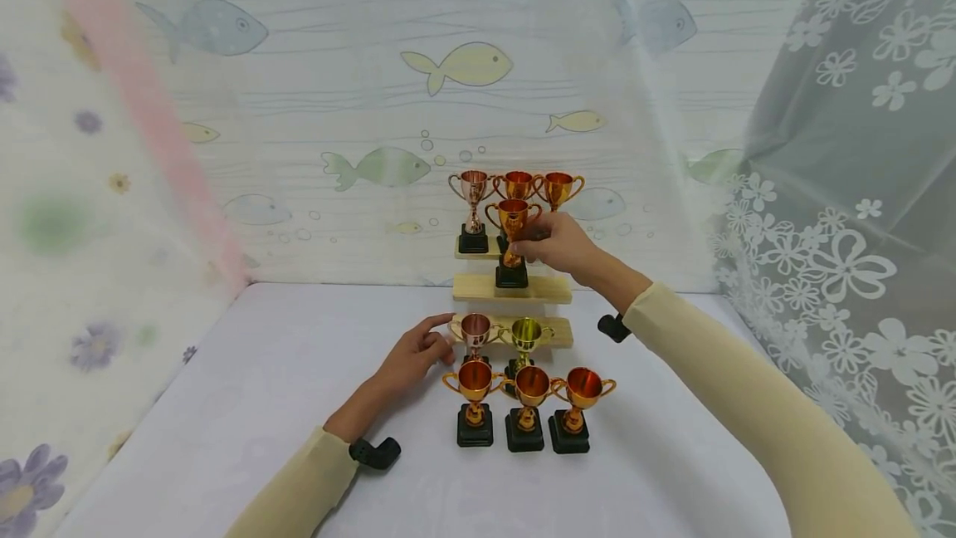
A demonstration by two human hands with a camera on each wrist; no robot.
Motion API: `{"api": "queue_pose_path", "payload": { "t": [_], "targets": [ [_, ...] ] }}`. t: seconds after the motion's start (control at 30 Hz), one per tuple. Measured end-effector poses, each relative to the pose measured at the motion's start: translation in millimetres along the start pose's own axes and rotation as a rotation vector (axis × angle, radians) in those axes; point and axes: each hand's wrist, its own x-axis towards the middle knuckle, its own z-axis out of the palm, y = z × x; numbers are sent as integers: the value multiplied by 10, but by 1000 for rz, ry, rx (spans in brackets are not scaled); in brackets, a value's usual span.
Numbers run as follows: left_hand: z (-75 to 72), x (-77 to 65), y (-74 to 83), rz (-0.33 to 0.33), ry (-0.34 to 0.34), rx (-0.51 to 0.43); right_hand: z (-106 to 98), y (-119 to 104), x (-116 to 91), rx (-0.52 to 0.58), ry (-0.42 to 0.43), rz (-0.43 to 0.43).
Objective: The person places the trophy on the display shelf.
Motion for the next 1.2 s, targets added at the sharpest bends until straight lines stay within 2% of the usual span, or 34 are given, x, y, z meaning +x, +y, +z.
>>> {"api": "queue_pose_path", "payload": {
  "t": [0.2, 0.4, 0.67, 0.83, 1.07, 1.2],
  "targets": [
    [42, -57, 68, -22, 14, 10, 43, -71, 42, 6, -10, 3],
    [49, -56, 63, -19, 6, -1, 124, -111, 120, 3, -41, 36],
    [39, -56, 75, -11, 14, 23, 221, -145, 219, 15, -58, 26],
    [42, -70, 80, -12, 14, 22, 276, -144, 239, -17, -58, 33],
    [44, -77, 99, 7, -7, 5, 348, -111, 248, -72, -48, 38],
    [30, -72, 108, 9, -35, -22, 396, -97, 243, -55, -54, 37]
  ]
}}
